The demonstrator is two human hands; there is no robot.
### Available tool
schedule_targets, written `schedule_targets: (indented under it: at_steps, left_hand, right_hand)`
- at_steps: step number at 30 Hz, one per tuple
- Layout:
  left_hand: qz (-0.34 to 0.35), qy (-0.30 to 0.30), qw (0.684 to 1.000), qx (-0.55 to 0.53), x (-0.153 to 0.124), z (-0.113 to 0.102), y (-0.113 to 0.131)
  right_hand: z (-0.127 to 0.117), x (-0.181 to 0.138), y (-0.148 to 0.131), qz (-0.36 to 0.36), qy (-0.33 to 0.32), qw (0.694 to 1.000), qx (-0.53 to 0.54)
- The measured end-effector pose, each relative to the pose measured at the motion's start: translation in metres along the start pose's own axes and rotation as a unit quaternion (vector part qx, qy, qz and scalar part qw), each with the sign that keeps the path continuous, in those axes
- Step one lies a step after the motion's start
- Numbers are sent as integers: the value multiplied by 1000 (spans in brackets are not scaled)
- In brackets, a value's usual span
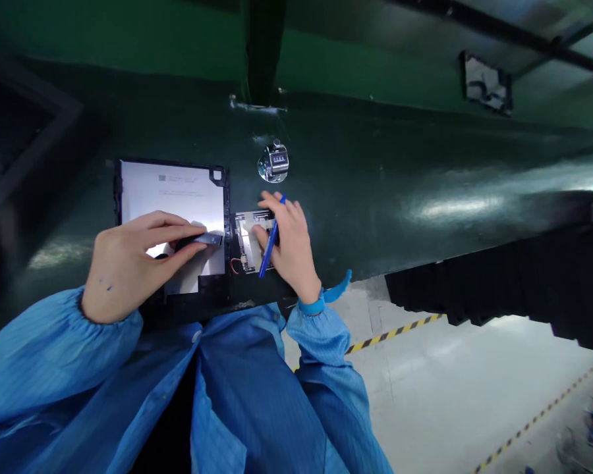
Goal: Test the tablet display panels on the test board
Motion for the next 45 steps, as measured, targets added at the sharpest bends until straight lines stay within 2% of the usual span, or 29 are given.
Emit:
schedule_targets:
  at_steps: [2, 6, 10, 23, 31, 39, 42, 45]
  left_hand:
    - [4, 1, 1000, 4, -2, 7, -1]
    - [-3, 6, 1000, 11, -4, 19, -1]
    - [-21, 12, 1000, 9, -4, 24, -1]
    - [-45, -9, 999, -4, -4, 34, 1]
    - [-55, 1, 998, -7, -3, 36, 2]
    - [-59, -6, 998, 0, 0, 42, 2]
    - [-51, -26, 998, 8, 2, 31, 5]
    - [-85, 0, 996, -1, -13, -4, -2]
  right_hand:
    - [2, -5, 12, 23, -10, 997, -76]
    - [14, -18, 11, 72, 18, 991, -115]
    - [21, -24, 5, 74, 34, 989, -119]
    - [21, -24, 8, 64, 40, 990, -121]
    - [21, -21, 4, 74, 46, 989, -121]
    - [37, -16, -7, 103, 80, 980, -150]
    - [31, -18, -10, 107, 113, 983, -93]
    - [19, -23, -15, 66, 134, 988, -28]
Point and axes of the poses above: each hand's wrist, its own x-axis towards the middle knuckle, its own z-axis out of the palm, y = z × x, the point moved 2 cm from there along x, towards the middle knuckle, and after that the axes turned 2 degrees about -x, right-handed, at the moved point
